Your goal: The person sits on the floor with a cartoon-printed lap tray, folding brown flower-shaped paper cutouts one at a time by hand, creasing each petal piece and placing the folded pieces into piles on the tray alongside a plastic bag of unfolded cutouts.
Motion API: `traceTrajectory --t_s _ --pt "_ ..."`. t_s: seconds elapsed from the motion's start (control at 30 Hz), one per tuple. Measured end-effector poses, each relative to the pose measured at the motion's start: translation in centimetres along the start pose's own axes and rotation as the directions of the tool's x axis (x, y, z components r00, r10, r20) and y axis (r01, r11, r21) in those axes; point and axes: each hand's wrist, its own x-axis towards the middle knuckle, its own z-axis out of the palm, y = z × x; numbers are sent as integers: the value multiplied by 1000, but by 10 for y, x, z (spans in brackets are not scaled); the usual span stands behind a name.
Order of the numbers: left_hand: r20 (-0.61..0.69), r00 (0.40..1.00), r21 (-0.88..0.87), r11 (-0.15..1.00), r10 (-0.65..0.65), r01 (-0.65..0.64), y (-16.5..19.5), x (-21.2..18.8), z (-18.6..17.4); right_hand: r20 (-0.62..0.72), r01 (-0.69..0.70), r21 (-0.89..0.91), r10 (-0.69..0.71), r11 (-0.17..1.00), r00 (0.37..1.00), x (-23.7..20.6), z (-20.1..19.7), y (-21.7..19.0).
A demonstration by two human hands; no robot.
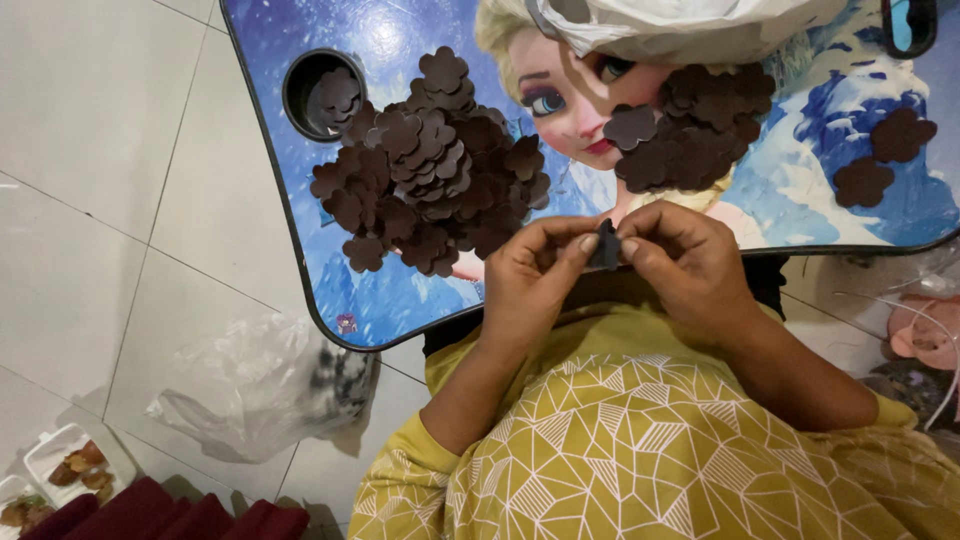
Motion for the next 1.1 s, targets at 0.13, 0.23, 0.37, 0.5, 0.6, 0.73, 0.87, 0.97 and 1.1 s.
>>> traceTrajectory --t_s 0.13,0.23,0.37,0.5,0.6,0.73,0.87,0.97,1.1 --pt "-11 997 6 997 80 -80 -7 0 -2 53 139 -71 -136 988 989 4 5 -9" --pt "-23 994 -1 994 105 -105 -13 1 -2 -23 161 -184 -168 970 985 3 10 -8" --pt "-53 990 -91 986 133 -138 -14 3 -12 -248 67 -273 -137 960 959 6 -3 -7" --pt "-164 977 -25 990 136 -142 -11 8 -30 -387 176 -106 -204 979 899 11 -40 -19" --pt "-85 991 -104 988 102 -111 -14 7 -28 -236 107 -57 -118 993 965 1 -42 -16" --pt "27 999 -153 988 17 -13 -19 4 -21 -51 -12 -67 8 998 999 -5 -9 2" --pt "70 997 -122 993 13 -4 -20 1 -21 -22 79 -286 -89 955 996 3 10 2" --pt "53 999 -66 998 0 3 -16 -5 -24 12 153 -317 -158 936 987 6 10 -6" --pt "-280 921 54 962 272 -268 1 -7 -47 -77 197 -442 -256 875 964 14 -10 -14"
